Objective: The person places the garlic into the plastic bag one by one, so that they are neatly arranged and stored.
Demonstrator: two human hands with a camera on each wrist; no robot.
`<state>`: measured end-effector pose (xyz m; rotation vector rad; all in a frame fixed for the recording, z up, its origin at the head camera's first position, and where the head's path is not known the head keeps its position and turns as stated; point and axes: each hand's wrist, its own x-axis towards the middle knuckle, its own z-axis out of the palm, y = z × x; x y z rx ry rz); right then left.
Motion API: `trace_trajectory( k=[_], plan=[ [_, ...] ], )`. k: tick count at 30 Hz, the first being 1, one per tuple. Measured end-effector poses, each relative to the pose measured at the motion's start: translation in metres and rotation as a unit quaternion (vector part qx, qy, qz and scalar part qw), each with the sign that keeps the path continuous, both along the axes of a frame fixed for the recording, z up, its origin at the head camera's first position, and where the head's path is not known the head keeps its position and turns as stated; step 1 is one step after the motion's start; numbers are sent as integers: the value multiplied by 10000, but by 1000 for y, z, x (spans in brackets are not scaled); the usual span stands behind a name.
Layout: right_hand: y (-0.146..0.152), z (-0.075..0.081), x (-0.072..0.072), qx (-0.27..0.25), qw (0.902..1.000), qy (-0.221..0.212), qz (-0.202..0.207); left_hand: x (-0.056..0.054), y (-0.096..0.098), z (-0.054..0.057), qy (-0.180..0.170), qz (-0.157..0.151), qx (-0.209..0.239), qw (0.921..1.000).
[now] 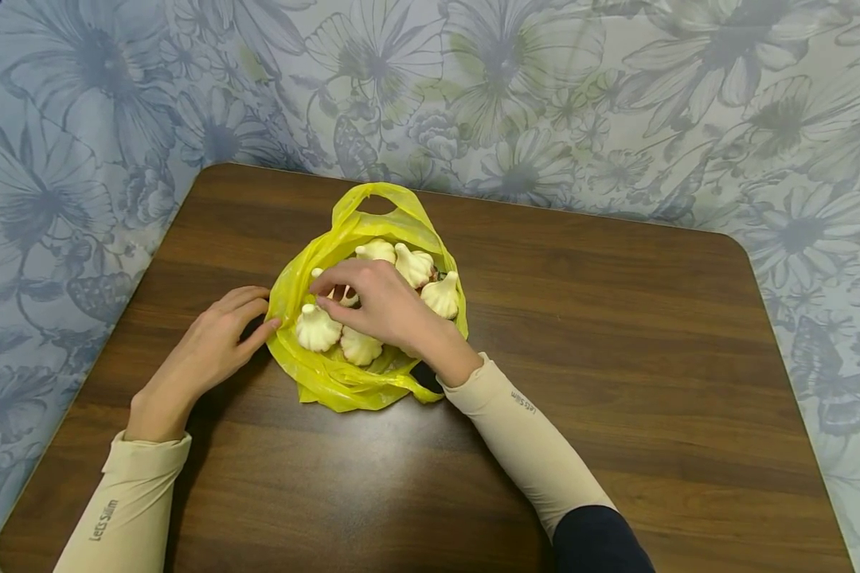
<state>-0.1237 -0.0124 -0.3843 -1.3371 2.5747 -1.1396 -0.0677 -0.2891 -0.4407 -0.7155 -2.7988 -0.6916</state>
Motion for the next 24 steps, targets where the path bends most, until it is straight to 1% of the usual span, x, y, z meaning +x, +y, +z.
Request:
trace_trajectory(
  k=[4,7,12,18,21,24],
  plan=[
    [7,4,-1,-398,9991,125,-125,0,0,0,-2,-23,-19,10000],
    [10,4,-3,-570,9979,233,-195,0,0,1,-24,-16,-37,10000],
    [12,5,-4,-638,9966,418,-298,0,1,2,-2,-6,-36,10000],
    [16,6,-3,-767,9941,536,-557,0,1,2,-46,26,-64,10000],
    [21,5,-5,-943,9907,613,-764,1,1,1,-78,44,-73,9999],
    [29,4,-7,-1306,9833,783,-998,1,1,1,-97,63,-69,9999]
  ],
)
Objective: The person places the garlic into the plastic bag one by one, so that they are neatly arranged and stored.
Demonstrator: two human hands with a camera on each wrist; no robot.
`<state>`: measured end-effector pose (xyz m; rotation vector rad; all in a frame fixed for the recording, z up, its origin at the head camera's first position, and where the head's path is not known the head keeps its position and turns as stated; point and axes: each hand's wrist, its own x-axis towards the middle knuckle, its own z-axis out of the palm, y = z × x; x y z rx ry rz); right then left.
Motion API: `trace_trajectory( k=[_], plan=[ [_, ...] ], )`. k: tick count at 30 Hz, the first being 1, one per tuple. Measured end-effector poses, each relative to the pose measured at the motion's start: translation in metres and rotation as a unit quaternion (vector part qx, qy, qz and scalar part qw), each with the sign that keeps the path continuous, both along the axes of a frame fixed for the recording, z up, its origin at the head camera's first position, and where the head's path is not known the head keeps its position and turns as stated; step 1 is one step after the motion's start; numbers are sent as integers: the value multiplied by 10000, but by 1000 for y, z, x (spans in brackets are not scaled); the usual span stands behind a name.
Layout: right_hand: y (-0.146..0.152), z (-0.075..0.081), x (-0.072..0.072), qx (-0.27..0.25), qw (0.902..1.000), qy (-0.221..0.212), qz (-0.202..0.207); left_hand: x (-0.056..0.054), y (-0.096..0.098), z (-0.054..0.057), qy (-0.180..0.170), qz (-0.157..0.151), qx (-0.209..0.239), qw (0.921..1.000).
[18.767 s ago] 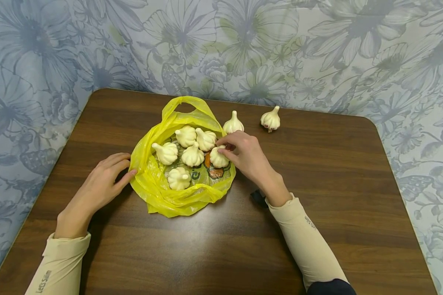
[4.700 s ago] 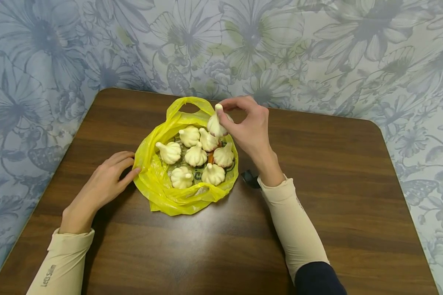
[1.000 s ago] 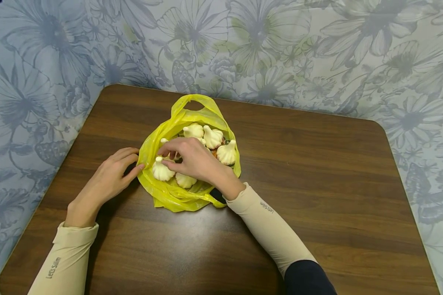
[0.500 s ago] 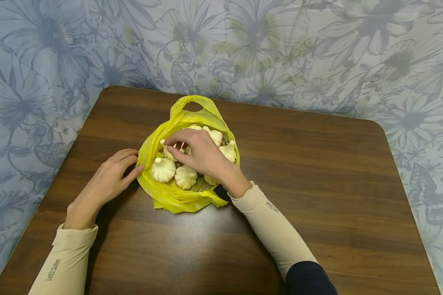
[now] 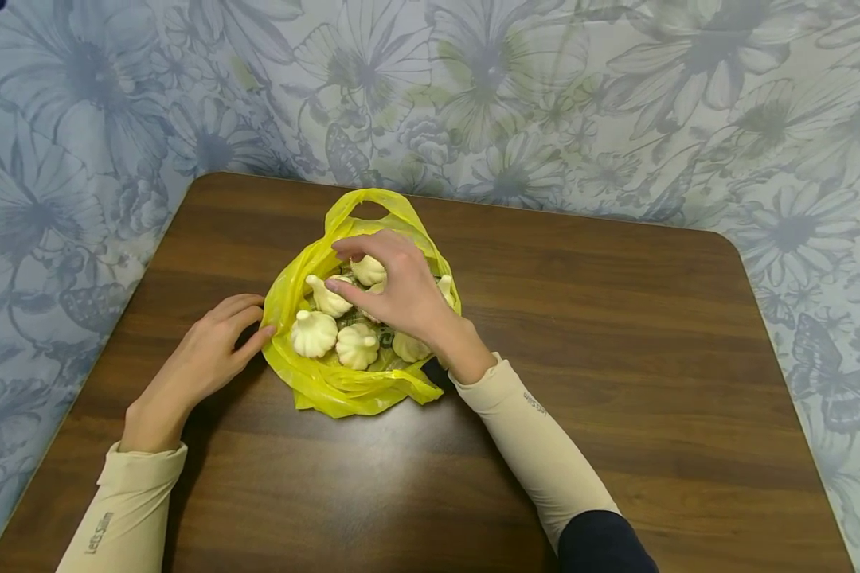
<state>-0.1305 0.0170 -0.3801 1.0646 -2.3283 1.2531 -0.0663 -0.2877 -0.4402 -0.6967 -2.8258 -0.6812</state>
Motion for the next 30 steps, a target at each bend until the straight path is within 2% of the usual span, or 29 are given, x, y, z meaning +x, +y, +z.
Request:
trace_trajectory(
  k=[5,11,17,25,30],
  plan=[
    [18,-1,-2,-435,9981,207,-392,3,-3,-1,2,51,-2,10000],
    [33,-3,-7,-5,9962,250,-836,5,-4,-1,18,78,-17,10000],
    [44,-5,-6,323,9941,12,-1040,4,-4,-2,20,49,1,10000],
    [96,-9,-5,288,9841,-143,-1748,0,2,0,42,-69,35,10000],
    [119,-20,-4,505,9790,-381,-1939,1,1,0,75,-40,58,9999]
  ],
)
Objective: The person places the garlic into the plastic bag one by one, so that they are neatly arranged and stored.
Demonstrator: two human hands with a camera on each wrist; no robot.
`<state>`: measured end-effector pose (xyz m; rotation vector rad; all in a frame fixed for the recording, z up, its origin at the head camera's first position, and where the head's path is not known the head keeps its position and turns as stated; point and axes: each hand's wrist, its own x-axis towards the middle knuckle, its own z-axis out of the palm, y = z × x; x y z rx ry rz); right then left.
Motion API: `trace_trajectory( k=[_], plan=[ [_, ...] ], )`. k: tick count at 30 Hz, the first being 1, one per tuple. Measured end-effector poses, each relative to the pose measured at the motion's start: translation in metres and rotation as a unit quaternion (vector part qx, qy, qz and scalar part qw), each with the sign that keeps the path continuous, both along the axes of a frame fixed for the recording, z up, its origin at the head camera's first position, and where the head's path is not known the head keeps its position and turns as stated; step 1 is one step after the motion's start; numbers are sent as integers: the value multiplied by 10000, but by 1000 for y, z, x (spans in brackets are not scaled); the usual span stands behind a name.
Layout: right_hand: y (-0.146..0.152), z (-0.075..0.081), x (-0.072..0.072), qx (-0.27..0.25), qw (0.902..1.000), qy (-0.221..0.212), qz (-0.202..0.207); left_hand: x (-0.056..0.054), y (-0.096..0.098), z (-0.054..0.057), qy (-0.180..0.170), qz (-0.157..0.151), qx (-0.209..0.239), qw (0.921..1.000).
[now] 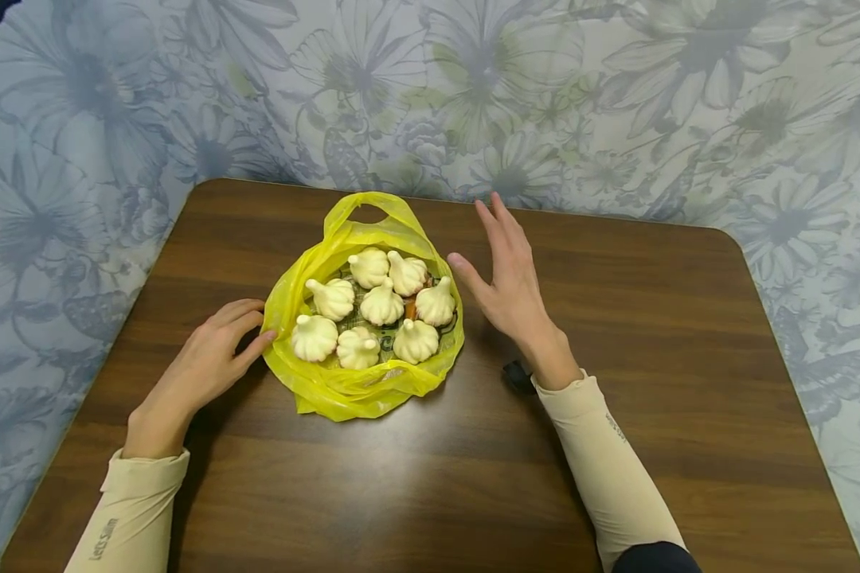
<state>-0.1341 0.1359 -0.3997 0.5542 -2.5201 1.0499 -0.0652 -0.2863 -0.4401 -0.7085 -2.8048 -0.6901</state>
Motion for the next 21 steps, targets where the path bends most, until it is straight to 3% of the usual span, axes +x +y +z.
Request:
trace_trajectory(
  k=[8,21],
  plan=[
    [18,-12,3,264,9994,-217,-24,2,-2,-2,-29,40,-4,10000],
    [85,-33,35,248,9929,-937,-694,-3,-1,-1,-2,-129,-19,9999]
  ],
)
